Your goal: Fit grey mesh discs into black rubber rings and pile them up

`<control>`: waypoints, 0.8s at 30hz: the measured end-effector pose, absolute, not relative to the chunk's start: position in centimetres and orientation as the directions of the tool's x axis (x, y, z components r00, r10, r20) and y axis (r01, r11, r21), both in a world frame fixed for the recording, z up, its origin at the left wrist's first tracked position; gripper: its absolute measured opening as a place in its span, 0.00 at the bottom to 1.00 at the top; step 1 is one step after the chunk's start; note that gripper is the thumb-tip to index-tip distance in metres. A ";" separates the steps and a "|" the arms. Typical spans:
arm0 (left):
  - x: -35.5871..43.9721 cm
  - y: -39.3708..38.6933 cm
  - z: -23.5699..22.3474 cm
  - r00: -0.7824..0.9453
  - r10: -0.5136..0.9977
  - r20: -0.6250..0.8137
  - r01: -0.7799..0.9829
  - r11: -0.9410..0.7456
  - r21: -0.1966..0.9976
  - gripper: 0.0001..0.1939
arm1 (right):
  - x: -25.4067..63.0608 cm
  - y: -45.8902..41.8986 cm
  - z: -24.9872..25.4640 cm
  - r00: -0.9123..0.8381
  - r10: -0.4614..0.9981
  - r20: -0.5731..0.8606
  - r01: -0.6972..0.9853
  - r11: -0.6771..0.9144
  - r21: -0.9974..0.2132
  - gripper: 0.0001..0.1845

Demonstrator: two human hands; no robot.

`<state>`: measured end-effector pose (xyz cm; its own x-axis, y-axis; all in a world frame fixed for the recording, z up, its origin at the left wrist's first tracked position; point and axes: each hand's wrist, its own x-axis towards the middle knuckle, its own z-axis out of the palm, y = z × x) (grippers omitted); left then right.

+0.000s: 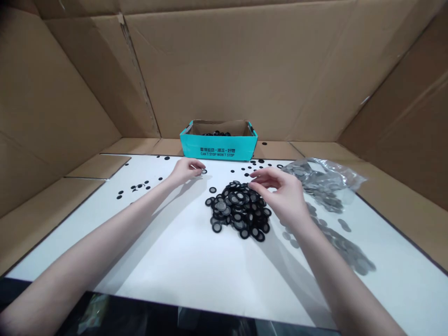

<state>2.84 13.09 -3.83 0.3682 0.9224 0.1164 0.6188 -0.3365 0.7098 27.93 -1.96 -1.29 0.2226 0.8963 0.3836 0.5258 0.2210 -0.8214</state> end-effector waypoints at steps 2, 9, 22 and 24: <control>3.4 14.4 -4.2 0.390 0.918 0.065 0.662 -0.329 0.673 0.14 | 28.0 -2.0 -1.3 0.222 0.895 0.388 0.538 0.219 -0.814 0.12; 3.5 16.4 -4.7 0.435 0.900 -0.018 0.744 -0.348 0.571 0.19 | 33.0 -2.4 -1.5 0.431 0.849 0.306 0.723 -0.122 -0.680 0.12; 3.5 15.3 -4.9 0.491 0.871 0.010 0.736 -0.421 0.529 0.17 | 35.8 -2.4 -2.9 0.491 0.812 0.317 0.820 -0.308 -0.482 0.14; 3.3 15.2 -4.8 0.494 0.870 0.008 0.733 -0.421 0.534 0.17 | 35.3 -2.4 -2.7 0.466 0.811 0.354 0.838 -0.277 -0.470 0.16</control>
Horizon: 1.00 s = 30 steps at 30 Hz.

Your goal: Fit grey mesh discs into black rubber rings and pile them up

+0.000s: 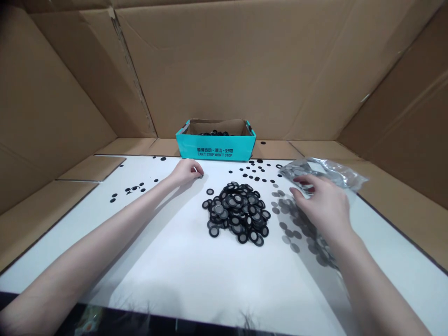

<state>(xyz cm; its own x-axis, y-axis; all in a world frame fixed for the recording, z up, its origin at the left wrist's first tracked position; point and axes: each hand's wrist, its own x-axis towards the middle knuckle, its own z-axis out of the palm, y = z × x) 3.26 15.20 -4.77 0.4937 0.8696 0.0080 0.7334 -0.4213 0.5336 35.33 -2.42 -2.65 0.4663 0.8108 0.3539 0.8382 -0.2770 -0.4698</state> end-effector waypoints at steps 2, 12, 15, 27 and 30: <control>3.0 15.0 -4.7 0.494 0.870 0.011 0.727 -0.420 0.543 0.17 | 34.4 -2.4 -2.2 0.422 0.823 0.380 0.852 -0.216 -0.477 0.17; 3.2 10.9 -2.7 0.477 0.857 0.196 0.490 -0.444 0.750 0.06 | 25.3 -2.3 -0.2 0.116 0.830 0.545 0.750 0.287 -0.596 0.08; 3.1 7.5 -0.6 0.531 0.804 0.266 0.337 -0.489 0.804 0.07 | 22.7 -2.5 -0.2 0.007 0.835 0.550 0.709 0.383 -0.591 0.06; 1.4 0.6 0.3 0.456 0.803 0.383 0.033 -0.445 0.895 0.07 | 19.8 -3.5 -1.4 0.043 0.864 0.502 0.466 0.427 -0.775 0.06; 1.5 0.1 -0.2 0.439 0.810 0.390 0.016 -0.441 0.898 0.08 | 19.7 -3.7 -2.0 0.055 0.896 0.441 0.325 0.402 -0.856 0.08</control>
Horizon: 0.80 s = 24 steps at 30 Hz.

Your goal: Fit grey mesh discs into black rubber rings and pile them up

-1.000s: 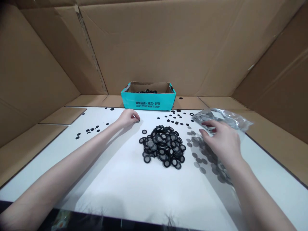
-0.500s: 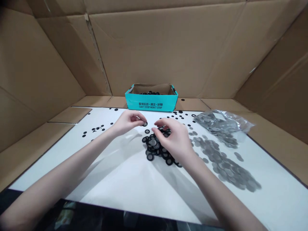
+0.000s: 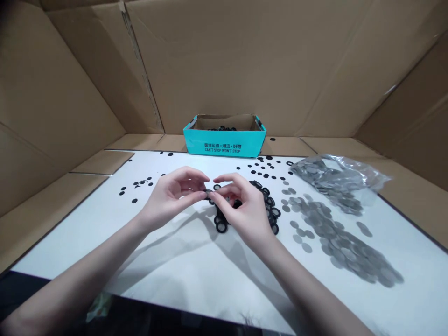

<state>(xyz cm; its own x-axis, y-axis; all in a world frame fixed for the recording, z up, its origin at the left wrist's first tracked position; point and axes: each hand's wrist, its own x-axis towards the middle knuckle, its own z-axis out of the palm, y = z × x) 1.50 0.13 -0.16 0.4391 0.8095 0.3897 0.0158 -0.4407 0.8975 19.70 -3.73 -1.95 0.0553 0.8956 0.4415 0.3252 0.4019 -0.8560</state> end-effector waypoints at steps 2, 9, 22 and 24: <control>1.5 -0.2 -0.3 0.441 0.809 0.389 0.016 -0.440 0.898 0.08 | 19.6 -4.1 -2.2 0.053 0.890 0.453 0.302 0.419 -0.857 0.09; 1.3 -0.7 -0.5 0.513 0.770 0.380 0.050 -0.468 0.882 0.12 | 19.5 -5.1 -2.6 0.057 0.842 0.536 0.357 0.484 -0.799 0.12; 0.6 -0.4 0.4 0.615 0.720 0.322 0.071 -0.457 0.887 0.10 | 19.9 -5.3 -1.0 0.054 0.943 0.329 0.171 0.316 -0.933 0.21; 0.4 -0.4 0.5 0.643 0.704 0.302 0.082 -0.455 0.887 0.10 | 20.0 -5.4 -0.7 0.042 0.945 0.325 0.173 0.313 -0.934 0.22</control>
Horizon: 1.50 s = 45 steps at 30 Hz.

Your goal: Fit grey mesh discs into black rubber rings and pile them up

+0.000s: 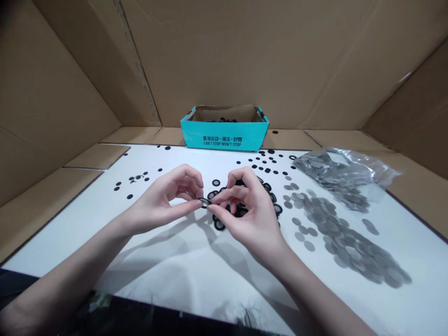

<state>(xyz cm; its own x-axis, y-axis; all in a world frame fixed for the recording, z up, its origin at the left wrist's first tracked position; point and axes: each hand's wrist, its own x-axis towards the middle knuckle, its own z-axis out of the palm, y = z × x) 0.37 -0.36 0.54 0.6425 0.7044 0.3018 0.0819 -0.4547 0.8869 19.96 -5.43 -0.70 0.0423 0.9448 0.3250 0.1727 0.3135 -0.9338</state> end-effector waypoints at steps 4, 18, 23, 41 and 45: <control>0.1 -0.4 0.8 0.661 0.697 0.279 0.130 -0.472 0.872 0.07 | 19.9 -5.6 -0.7 0.038 0.940 0.340 0.190 0.327 -0.926 0.22; 0.5 -0.7 0.3 0.630 0.699 0.337 0.160 -0.542 0.825 0.10 | 19.5 -5.5 -1.3 0.064 0.921 0.384 0.253 0.357 -0.899 0.20; 0.4 -0.8 0.6 0.651 0.662 0.372 0.155 -0.595 0.789 0.06 | 19.4 -5.7 -1.4 0.072 0.914 0.398 0.237 0.372 -0.897 0.21; 0.8 -1.1 -0.2 0.648 0.646 0.403 0.177 -0.643 0.745 0.12 | 19.9 -5.5 -1.8 -0.002 0.871 0.490 0.462 0.436 -0.772 0.15; 1.0 -1.5 0.0 0.650 0.666 0.367 0.227 -0.631 0.742 0.12 | 19.5 -5.8 -1.8 0.013 0.864 0.503 0.437 0.447 -0.780 0.16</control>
<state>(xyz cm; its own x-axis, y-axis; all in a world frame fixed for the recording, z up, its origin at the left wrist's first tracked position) 1.00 -1.50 0.00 0.6495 0.6659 0.3670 0.2271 -0.6306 0.7422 19.54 -5.82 -1.80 0.0133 0.8641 0.5031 0.4373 0.4475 -0.7801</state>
